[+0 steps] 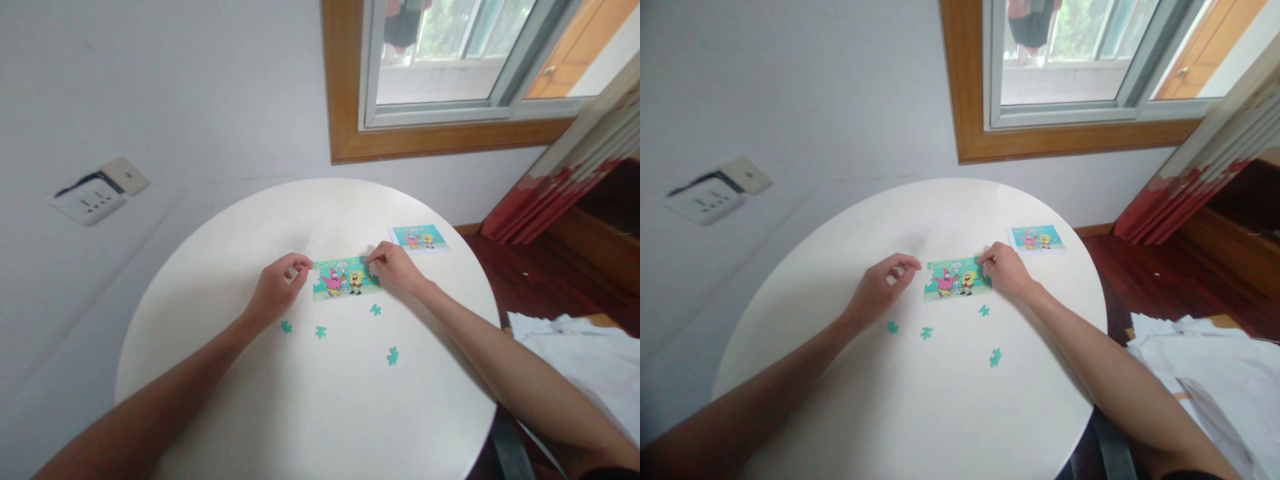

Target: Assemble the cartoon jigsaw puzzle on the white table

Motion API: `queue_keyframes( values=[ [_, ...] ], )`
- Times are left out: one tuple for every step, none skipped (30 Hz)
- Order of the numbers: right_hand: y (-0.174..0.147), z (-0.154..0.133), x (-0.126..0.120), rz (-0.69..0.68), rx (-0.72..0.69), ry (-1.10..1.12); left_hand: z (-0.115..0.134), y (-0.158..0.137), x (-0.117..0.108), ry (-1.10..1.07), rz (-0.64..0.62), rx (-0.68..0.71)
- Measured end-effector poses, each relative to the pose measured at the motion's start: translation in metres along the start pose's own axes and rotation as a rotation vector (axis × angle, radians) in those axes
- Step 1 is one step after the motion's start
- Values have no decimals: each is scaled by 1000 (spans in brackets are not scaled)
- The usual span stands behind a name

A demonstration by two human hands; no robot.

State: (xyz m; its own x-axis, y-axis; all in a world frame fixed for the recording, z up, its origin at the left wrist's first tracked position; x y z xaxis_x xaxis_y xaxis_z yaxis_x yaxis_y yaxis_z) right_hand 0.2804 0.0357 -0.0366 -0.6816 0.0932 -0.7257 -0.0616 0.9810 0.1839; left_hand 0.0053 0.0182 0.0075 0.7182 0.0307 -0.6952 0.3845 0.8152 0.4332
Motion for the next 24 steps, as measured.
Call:
queue_keyframes(
  values=[
    [1, 0, -1, 17, -6, -7, 0, 0, -1, 0, -1, -1],
    [1, 1, -2, 40, -11, -13, -1, 1, -1, 0, -2, -4],
    [2, 2, -4, 65, -14, -15, -2, 1, -2, 5, -1, -7],
    [4, 2, -6, 91, -13, -15, -2, 1, -3, 15, 0, -11],
    [5, 3, -8, 119, -11, -11, -3, 2, -4, 30, 2, -11],
    [6, 4, -10, 146, -9, -6, -3, 2, -4, 47, 2, -6],
    [7, 5, -13, 172, -8, 0, -3, 2, -5, 65, -1, 3],
    [7, 5, -15, 196, -7, 5, -3, 2, -5, 80, -4, 16],
    [8, 6, -17, 221, -3, 10, -3, 2, -4, 91, -7, 30],
    [8, 6, -20, 244, 3, 13, -3, 2, -4, 99, -10, 42],
    [9, 7, -22, 262, 10, 13, -3, 2, -4, 103, -11, 53],
    [10, 7, -24, 276, 18, 11, -3, 1, -4, 105, -12, 60],
    [10, 8, -27, 288, 27, 8, -3, 1, -3, 107, -14, 66],
    [11, 8, -28, 298, 36, 4, -3, 1, -3, 108, -19, 73],
    [11, 9, -30, 309, 46, -1, -4, 0, -3, 109, -25, 81],
    [12, 10, -32, 317, 57, -3, -4, 0, -2, 109, -34, 89],
    [12, 10, -33, 325, 68, -2, -5, 0, -3, 108, -41, 97],
    [13, 11, -34, 330, 77, 1, -6, 0, -3, 106, -45, 103],
    [13, 11, -34, 334, 82, 5, -7, 1, -3, 103, -47, 107],
    [13, 11, -35, 337, 84, 8, -7, 1, -4, 99, -46, 111],
    [12, 11, -35, 337, 82, 12, -8, 1, -4, 96, -47, 112],
    [12, 11, -34, 339, 80, 14, -7, 0, -4, 89, -47, 112],
    [12, 11, -34, 342, 78, 17, -7, 0, -4, 78, -48, 112],
    [11, 10, -34, 342, 77, 18, -6, -1, -4, 65, -54, 109]
  ],
)
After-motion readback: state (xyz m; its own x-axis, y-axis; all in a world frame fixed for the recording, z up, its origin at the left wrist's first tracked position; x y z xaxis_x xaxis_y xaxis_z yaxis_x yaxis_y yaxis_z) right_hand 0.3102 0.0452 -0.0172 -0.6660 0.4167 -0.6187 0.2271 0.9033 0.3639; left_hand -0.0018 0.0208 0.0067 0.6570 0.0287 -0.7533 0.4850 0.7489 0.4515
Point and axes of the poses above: each hand's wrist, its own y-axis towards the middle knuckle, its own x-axis out of the palm, z = x × y, the point moved 2 cm from there along y, towards the middle knuckle, and after that the axes turned 8 degrees about x, right-handed, at the moved point
